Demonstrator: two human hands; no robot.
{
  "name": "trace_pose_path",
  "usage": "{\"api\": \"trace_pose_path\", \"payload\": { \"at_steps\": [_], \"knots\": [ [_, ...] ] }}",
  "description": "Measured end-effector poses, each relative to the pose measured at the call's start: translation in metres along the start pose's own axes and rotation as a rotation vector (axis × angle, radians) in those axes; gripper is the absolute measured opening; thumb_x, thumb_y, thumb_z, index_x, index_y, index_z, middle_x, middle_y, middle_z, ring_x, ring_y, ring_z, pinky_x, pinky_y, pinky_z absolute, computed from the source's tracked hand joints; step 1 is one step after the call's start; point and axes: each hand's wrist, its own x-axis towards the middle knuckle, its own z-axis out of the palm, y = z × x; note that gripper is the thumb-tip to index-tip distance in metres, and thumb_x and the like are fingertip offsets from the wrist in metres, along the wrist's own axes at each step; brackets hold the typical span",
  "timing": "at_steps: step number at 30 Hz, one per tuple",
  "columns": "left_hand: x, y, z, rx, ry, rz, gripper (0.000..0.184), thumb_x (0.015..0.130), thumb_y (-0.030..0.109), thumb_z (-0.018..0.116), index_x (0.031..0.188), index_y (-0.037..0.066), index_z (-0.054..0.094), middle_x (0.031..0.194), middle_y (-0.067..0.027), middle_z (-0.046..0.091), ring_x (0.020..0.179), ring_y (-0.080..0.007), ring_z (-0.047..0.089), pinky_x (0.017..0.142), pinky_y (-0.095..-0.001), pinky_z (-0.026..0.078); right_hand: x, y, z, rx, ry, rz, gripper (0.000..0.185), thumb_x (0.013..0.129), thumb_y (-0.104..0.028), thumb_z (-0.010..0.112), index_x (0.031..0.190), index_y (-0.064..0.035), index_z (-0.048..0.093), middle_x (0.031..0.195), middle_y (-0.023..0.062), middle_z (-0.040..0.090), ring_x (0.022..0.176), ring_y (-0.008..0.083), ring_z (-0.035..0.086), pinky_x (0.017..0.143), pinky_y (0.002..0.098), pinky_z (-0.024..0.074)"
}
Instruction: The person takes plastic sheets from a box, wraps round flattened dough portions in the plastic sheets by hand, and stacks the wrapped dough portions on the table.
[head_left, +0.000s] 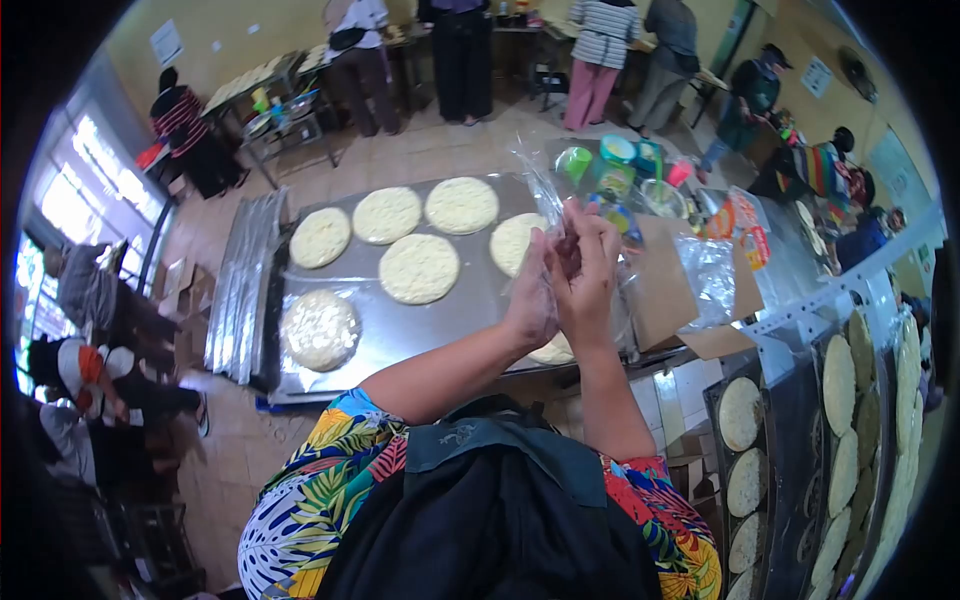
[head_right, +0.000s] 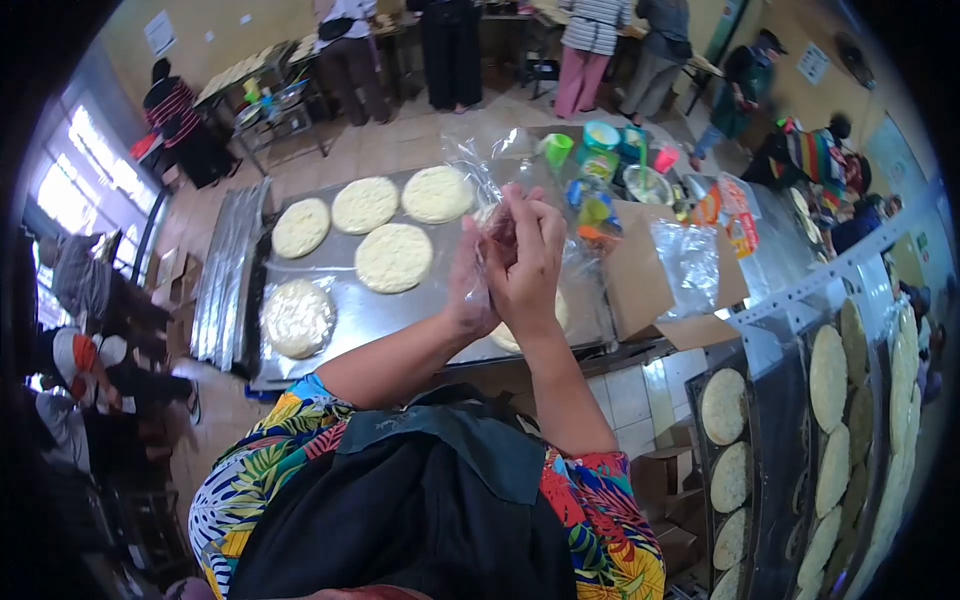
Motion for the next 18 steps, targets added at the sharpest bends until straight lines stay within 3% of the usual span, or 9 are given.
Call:
{"api": "trace_pose_path", "payload": {
  "at_steps": [3, 4, 5, 7, 9, 11, 13, 14, 18],
  "knots": [
    [-0.033, 0.046, -0.022, 0.513, 0.183, 0.104, 0.056, 0.1, 0.045, 0.031, 0.134, 0.002, 0.043, 0.136, -0.0132, 0.046, 0.123, -0.0255, 0.047, 0.103, -0.034, 0.036, -0.017, -0.016, 0.05, 0.107, -0.035, -0.002, 0.019, 0.083, -0.004, 0.062, 0.101, 0.0031, 0.062, 0.094, 0.0116, 0.055, 0.09, 0.0274, 0.054, 0.082, 0.036, 0.044],
    [-0.041, 0.063, -0.036, 0.601, 0.308, 0.163, 0.049, 0.101, 0.04, 0.032, 0.123, 0.0, 0.052, 0.117, -0.0125, 0.058, 0.111, -0.0228, 0.055, 0.099, -0.0317, 0.04, -0.021, -0.024, 0.065, 0.23, -0.037, 0.015, 0.017, 0.084, -0.003, 0.061, 0.099, 0.0041, 0.063, 0.092, 0.0107, 0.055, 0.089, 0.0256, 0.054, 0.081, 0.034, 0.0446],
    [-0.049, 0.081, -0.053, 0.605, 0.34, 0.176, 0.049, 0.101, 0.04, 0.032, 0.123, 0.0, 0.052, 0.117, -0.0125, 0.058, 0.111, -0.0228, 0.055, 0.099, -0.0317, 0.04, -0.026, -0.032, 0.08, 0.351, -0.042, 0.038, 0.014, 0.085, -0.002, 0.061, 0.096, 0.0051, 0.063, 0.09, 0.0098, 0.055, 0.087, 0.0237, 0.055, 0.079, 0.032, 0.0453],
    [-0.069, 0.122, -0.088, 0.409, 0.445, 0.355, 0.045, 0.102, 0.036, 0.031, 0.11, 0.001, 0.057, 0.1, -0.0075, 0.061, 0.099, -0.018, 0.058, 0.094, -0.0293, 0.043, -0.038, -0.038, 0.11, 0.427, -0.065, 0.22, 0.012, 0.085, -0.001, 0.06, 0.094, 0.0054, 0.064, 0.093, 0.0082, 0.054, 0.084, 0.0202, 0.055, 0.076, 0.0283, 0.0457],
    [-0.088, 0.147, -0.106, 0.362, 0.355, 0.437, 0.037, 0.101, 0.034, 0.038, 0.105, 0.001, 0.053, 0.099, -0.0054, 0.056, 0.098, -0.0144, 0.055, 0.095, -0.0347, 0.042, -0.049, -0.044, 0.138, 0.663, 0.01, 0.382, 0.012, 0.086, -0.003, 0.059, 0.094, 0.0048, 0.064, 0.096, 0.0084, 0.053, 0.09, 0.0194, 0.053, 0.081, 0.0283, 0.0439],
    [-0.1, 0.149, -0.1, 0.665, 0.531, 0.245, 0.042, 0.102, 0.035, 0.034, 0.116, 0.0, 0.051, 0.108, -0.007, 0.055, 0.103, -0.0156, 0.054, 0.097, -0.0325, 0.04, -0.07, -0.066, 0.162, 0.473, -0.1, 0.269, 0.016, 0.088, -0.005, 0.058, 0.1, 0.0033, 0.065, 0.1, 0.0099, 0.051, 0.096, 0.0205, 0.051, 0.085, 0.0295, 0.0421],
    [-0.123, 0.143, -0.095, 0.569, 0.543, 0.215, 0.043, 0.102, 0.034, 0.034, 0.122, 0.0, 0.05, 0.112, -0.0075, 0.056, 0.104, -0.0149, 0.054, 0.093, -0.0271, 0.042, -0.095, -0.081, 0.194, 0.456, -0.044, 0.185, 0.022, 0.088, -0.006, 0.057, 0.107, 0.0011, 0.066, 0.101, 0.0107, 0.048, 0.099, 0.0208, 0.049, 0.088, 0.03, 0.0401],
    [-0.13, 0.148, -0.093, 0.509, 0.504, 0.183, 0.044, 0.102, 0.033, 0.035, 0.125, -0.001, 0.049, 0.115, -0.0082, 0.056, 0.104, -0.0145, 0.054, 0.093, -0.0267, 0.041, -0.098, -0.079, 0.196, 0.245, -0.094, 0.115, 0.026, 0.088, -0.007, 0.057, 0.111, -0.0004, 0.064, 0.105, 0.0113, 0.048, 0.096, 0.0211, 0.05, 0.086, 0.0306, 0.0415],
    [-0.143, 0.165, -0.098, 0.536, 0.556, 0.207, 0.04, 0.101, 0.031, 0.037, 0.123, 0.0, 0.051, 0.109, -0.0072, 0.06, 0.098, -0.0119, 0.056, 0.085, -0.0259, 0.044, -0.111, -0.086, 0.206, 0.448, -0.092, 0.143, 0.025, 0.091, -0.011, 0.055, 0.112, 0.0005, 0.062, 0.106, 0.0115, 0.05, 0.096, 0.0196, 0.051, 0.082, 0.0294, 0.0428]
  ]
}}
